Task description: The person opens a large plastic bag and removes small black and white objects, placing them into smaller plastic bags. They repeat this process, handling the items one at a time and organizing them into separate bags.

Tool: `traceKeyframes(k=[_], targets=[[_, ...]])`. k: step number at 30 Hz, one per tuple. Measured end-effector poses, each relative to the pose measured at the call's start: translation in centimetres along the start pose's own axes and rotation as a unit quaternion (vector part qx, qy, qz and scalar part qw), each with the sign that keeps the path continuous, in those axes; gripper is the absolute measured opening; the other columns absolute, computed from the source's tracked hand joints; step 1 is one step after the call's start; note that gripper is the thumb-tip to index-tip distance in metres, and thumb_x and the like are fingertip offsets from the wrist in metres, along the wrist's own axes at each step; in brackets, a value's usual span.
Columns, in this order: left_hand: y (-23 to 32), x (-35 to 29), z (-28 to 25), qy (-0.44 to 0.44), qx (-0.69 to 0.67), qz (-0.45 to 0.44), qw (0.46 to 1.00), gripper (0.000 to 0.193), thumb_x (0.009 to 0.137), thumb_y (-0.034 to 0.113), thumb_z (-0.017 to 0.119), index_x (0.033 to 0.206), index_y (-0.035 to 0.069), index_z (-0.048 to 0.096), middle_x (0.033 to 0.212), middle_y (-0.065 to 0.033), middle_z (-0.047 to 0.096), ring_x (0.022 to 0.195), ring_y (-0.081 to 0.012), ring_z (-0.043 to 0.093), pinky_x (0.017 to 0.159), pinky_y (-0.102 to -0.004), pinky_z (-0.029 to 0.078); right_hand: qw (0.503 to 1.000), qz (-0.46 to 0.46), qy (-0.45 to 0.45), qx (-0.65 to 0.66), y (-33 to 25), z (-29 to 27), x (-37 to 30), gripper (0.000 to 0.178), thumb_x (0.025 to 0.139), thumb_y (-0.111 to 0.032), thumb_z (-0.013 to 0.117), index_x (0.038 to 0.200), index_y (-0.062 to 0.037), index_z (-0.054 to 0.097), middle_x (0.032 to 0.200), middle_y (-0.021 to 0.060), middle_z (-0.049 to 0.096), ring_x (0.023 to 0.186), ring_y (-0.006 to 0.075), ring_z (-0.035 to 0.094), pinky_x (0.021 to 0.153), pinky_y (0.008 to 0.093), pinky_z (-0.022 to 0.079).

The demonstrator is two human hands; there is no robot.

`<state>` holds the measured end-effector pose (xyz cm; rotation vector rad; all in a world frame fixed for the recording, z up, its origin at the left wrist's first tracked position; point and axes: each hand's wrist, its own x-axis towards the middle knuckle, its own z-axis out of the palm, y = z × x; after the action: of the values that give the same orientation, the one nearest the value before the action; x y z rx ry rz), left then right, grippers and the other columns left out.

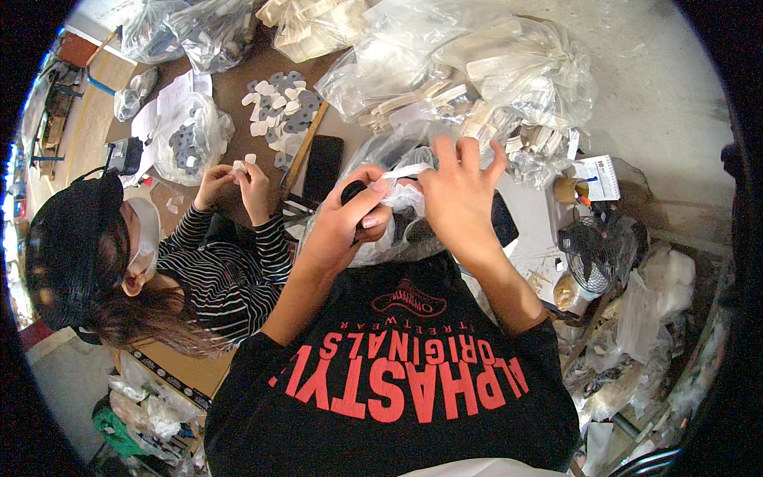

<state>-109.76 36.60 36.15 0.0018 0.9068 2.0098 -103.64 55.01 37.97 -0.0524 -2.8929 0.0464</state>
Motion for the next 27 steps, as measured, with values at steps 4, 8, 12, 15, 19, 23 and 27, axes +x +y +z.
traceKeyframes(k=[4,8,12,15,19,23,27], targets=[[0.0,-0.2,0.2,-0.011,0.007,0.01,1.0,0.014,0.108,0.023,0.061,0.109,0.009,0.059,0.065,0.0071,0.04,0.052,-0.0039,0.032,0.049,-0.0245,0.02,0.999,0.01,-0.001,-0.039,-0.6,0.9,0.6,0.015,0.083,-0.025,0.073,0.08,-0.0135,0.082,0.119,0.006,0.059,0.121,0.0304,0.051,0.113,0.0719,0.026],[0.2,-0.2,0.5,0.019,0.012,0.013,1.0,0.013,0.108,0.022,0.06,0.109,0.009,0.059,0.065,0.0067,0.041,0.053,-0.0037,0.032,0.049,-0.0242,0.02,0.997,0.025,-0.026,-0.062,-0.8,1.0,0.4,0.014,0.082,-0.022,0.07,0.079,-0.0137,0.082,0.12,0.0071,0.06,0.12,0.0304,0.051,0.112,0.0731,0.026],[0.4,-0.3,0.4,0.017,0.016,0.015,1.0,0.013,0.108,0.022,0.06,0.108,0.009,0.059,0.067,0.0059,0.041,0.054,-0.0037,0.032,0.05,-0.0238,0.02,0.999,-0.006,-0.034,-0.001,-0.6,0.8,-0.1,0.014,0.083,-0.019,0.07,0.08,-0.0122,0.081,0.122,0.0084,0.06,0.119,0.0313,0.051,0.112,0.0735,0.026],[0.3,-0.3,0.1,0.022,0.019,0.015,0.999,0.013,0.108,0.022,0.06,0.107,0.009,0.058,0.067,0.0056,0.041,0.055,-0.0038,0.032,0.05,-0.0237,0.021,0.998,-0.017,-0.049,0.038,-0.6,0.0,-0.2,0.011,0.082,-0.017,0.07,0.083,-0.0109,0.08,0.12,0.0084,0.059,0.119,0.0317,0.051,0.112,0.0733,0.026],[0.2,-0.1,-0.1,0.02,0.024,0.018,0.999,0.013,0.107,0.022,0.06,0.107,0.009,0.058,0.068,0.0058,0.041,0.056,-0.0035,0.031,0.051,-0.0237,0.02,0.996,-0.007,-0.039,0.079,-0.4,0.1,-0.5,0.008,0.081,-0.013,0.072,0.087,-0.0093,0.077,0.116,0.0061,0.058,0.119,0.031,0.051,0.112,0.0729,0.024],[0.5,-0.1,-0.1,0.034,0.056,0.019,0.998,0.014,0.107,0.023,0.061,0.107,0.009,0.059,0.068,0.0064,0.041,0.055,-0.003,0.031,0.051,-0.0238,0.02,0.993,0.016,-0.033,0.111,-0.1,0.7,-1.0,0.008,0.081,-0.014,0.076,0.088,-0.0103,0.077,0.116,0.0032,0.058,0.12,0.0299,0.051,0.112,0.0723,0.023],[0.7,-0.3,-0.3,0.046,0.059,0.035,0.997,0.014,0.106,0.023,0.062,0.108,0.009,0.06,0.068,0.0067,0.041,0.055,-0.003,0.03,0.051,-0.0239,0.019,0.988,0.031,0.023,0.151,0.3,-0.2,-1.2,0.01,0.081,-0.016,0.081,0.09,-0.0155,0.077,0.117,0.0014,0.06,0.121,0.0295,0.051,0.11,0.0683,0.025]])
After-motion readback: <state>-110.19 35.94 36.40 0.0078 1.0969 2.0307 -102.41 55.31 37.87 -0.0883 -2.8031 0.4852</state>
